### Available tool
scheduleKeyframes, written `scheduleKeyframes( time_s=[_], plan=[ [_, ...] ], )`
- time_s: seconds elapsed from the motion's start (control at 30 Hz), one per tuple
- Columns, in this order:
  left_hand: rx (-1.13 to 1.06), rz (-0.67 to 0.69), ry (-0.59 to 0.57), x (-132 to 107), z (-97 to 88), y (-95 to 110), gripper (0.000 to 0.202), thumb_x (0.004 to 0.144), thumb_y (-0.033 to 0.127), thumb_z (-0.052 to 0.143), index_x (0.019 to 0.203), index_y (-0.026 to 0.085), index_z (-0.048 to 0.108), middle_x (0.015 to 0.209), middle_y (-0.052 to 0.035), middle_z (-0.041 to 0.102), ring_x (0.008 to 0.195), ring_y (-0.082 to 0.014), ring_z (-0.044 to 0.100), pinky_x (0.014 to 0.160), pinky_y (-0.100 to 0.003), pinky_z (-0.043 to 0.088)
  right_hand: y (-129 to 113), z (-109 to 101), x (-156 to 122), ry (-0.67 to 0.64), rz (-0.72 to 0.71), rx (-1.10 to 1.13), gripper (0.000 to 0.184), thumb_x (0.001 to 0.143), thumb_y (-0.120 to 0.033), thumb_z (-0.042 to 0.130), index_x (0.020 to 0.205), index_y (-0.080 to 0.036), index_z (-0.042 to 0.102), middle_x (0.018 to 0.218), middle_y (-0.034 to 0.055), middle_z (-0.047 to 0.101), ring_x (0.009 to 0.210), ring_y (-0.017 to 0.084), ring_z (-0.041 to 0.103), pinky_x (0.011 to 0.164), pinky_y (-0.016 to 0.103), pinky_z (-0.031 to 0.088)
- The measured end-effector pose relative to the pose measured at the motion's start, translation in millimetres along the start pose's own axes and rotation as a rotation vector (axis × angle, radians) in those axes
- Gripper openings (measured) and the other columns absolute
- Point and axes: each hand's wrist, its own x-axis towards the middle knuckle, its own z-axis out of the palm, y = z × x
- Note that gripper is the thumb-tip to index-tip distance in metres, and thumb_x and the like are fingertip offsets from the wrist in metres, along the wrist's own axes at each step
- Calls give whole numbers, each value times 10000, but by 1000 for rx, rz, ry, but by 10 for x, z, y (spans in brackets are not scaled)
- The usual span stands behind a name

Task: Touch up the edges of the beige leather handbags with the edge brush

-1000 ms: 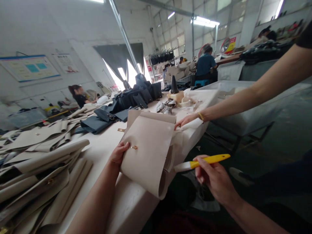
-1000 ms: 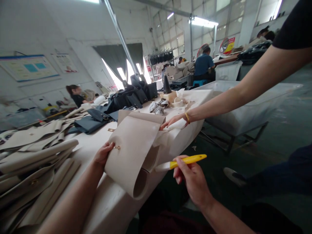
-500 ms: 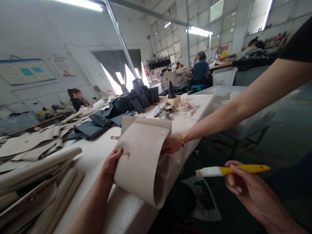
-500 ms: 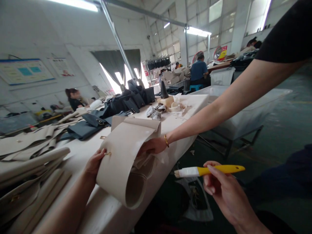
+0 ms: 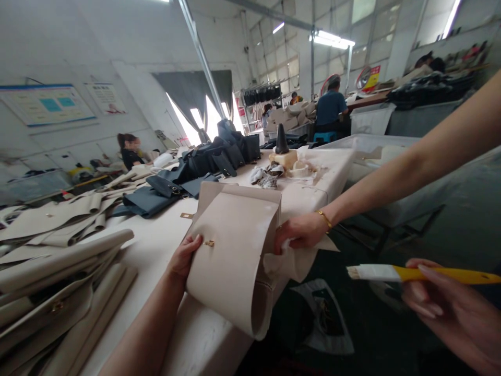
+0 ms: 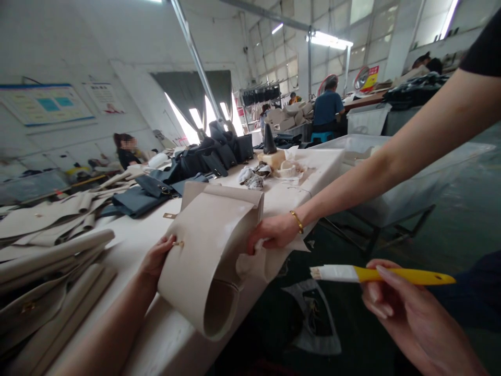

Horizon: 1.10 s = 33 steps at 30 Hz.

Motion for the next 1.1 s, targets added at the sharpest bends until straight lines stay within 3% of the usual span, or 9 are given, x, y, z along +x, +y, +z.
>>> scheduleKeyframes(
  time_s=[0.17,0.3,0.47,0.63,0.77,0.9,1.1],
  plan=[
    [1,-27,11,19,5,11,321,481,186,850,745,156,668,584,-35,699,460,-211,643,425,-276,548,-100,-48,53,62,-18,51,318,436,-360,835,631,-259,605,476,-7,382,415,52,301,334,218,267],
    [-13,-55,88,-4,48,31,352,418,171,870,712,157,675,575,-41,701,451,-232,648,406,-291,552,-111,-61,124,63,25,102,408,405,-313,866,538,-214,494,467,-30,367,413,42,295,327,180,295],
    [-14,-100,147,-14,47,47,418,344,219,908,695,154,691,558,-67,698,426,-257,639,387,-331,551,-37,-57,216,28,107,160,404,376,-233,878,557,-188,520,454,-47,363,396,32,279,323,150,292],
    [-6,-124,159,-14,56,69,452,327,269,918,711,160,707,562,-88,700,418,-272,635,397,-362,555,51,-43,425,34,141,277,235,561,-304,791,667,-185,618,492,-25,413,400,57,326,328,168,342],
    [-46,-129,174,-25,72,53,449,339,259,916,734,190,715,593,-66,717,429,-280,643,401,-365,557,62,-27,788,44,157,376,142,734,-267,634,813,-153,660,534,-8,460,410,60,368,338,153,355],
    [-79,-93,167,-29,54,2,354,464,278,882,767,234,706,658,-41,741,482,-289,671,430,-351,566,-60,119,1292,-4,10,321,117,697,-200,647,787,-126,634,542,-5,497,414,50,401,353,141,364],
    [-52,-162,208,16,-83,-50,455,438,291,888,845,279,686,600,-41,725,435,-329,649,382,-396,555,-309,744,2092,0,-438,74,312,599,-336,747,673,-170,493,489,-42,524,409,49,418,374,147,344]
  ],
)
